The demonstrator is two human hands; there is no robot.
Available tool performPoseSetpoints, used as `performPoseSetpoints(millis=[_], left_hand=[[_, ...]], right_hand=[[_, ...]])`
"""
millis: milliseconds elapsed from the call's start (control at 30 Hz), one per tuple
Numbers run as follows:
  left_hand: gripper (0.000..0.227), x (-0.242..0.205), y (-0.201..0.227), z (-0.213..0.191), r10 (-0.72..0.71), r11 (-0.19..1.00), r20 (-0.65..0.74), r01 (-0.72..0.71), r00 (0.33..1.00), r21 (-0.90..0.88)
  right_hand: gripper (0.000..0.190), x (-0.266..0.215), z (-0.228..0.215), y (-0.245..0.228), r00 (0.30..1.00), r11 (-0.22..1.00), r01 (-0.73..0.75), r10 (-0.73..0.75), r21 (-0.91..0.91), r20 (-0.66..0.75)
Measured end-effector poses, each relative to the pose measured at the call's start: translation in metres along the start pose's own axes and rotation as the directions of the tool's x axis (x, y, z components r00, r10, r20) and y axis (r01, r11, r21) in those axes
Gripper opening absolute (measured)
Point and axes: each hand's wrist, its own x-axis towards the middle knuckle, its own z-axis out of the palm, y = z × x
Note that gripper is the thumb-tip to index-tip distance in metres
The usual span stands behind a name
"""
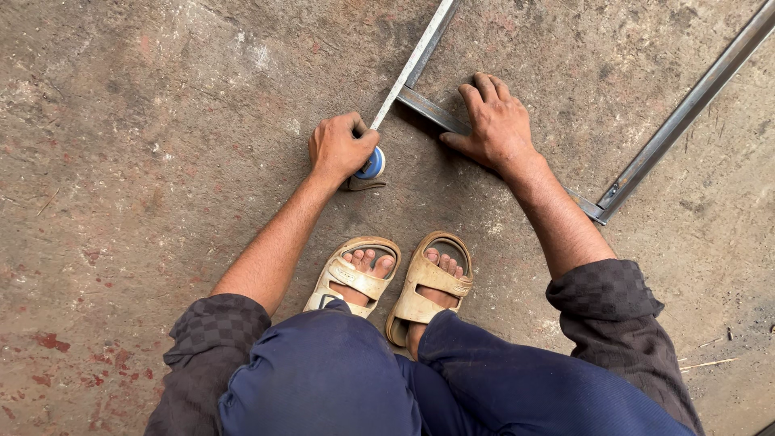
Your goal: The person assembles a rectangular metal frame on the floor, using a tape measure to verify dimensions and a welding torch to join the corners. The person repeatedly measures the frame's sides and diagonals to ensure squareness while welding the joints.
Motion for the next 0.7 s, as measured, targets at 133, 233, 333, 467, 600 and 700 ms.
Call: performPoseSetpoints(millis=[133, 233, 333, 467, 600, 700], left_hand=[[0.020, 0.0000, 0.0000, 0.0002, -0.006, 1.000, 0.004, 0.006, 1.000, -0.004], [0.021, -0.0012, -0.0004, 0.0004, 0.026, 0.999, -0.024, -0.026, 0.999, -0.019], [0.021, -0.0010, -0.0007, 0.0001, 0.020, 1.000, -0.013, -0.020, 1.000, -0.021], [0.021, -0.0011, -0.0006, 0.0003, 0.024, 1.000, -0.021, -0.024, 0.999, -0.014], [0.021, -0.0003, -0.0007, 0.0011, 0.020, 1.000, -0.014, -0.020, 1.000, -0.008], [0.020, 0.0001, -0.0013, 0.0014, 0.014, 1.000, -0.012, -0.014, 1.000, -0.011]], right_hand=[[0.096, -0.0006, -0.0015, -0.0004, 1.000, 1.000, 0.009, -0.009, 0.003, -0.014], [0.095, -0.0018, -0.0014, -0.0003, 1.000, 1.000, 0.008, -0.008, -0.002, -0.012], [0.096, -0.0011, -0.0001, -0.0006, 1.000, 1.000, 0.008, -0.008, -0.006, -0.010], [0.096, -0.0022, 0.0002, 0.0004, 1.000, 1.000, 0.009, -0.009, -0.001, -0.019], [0.096, -0.0024, -0.0003, 0.0006, 1.000, 1.000, 0.013, -0.013, 0.002, -0.029], [0.096, -0.0025, -0.0022, 0.0003, 1.000, 1.000, 0.009, -0.008, 0.015, -0.027]])
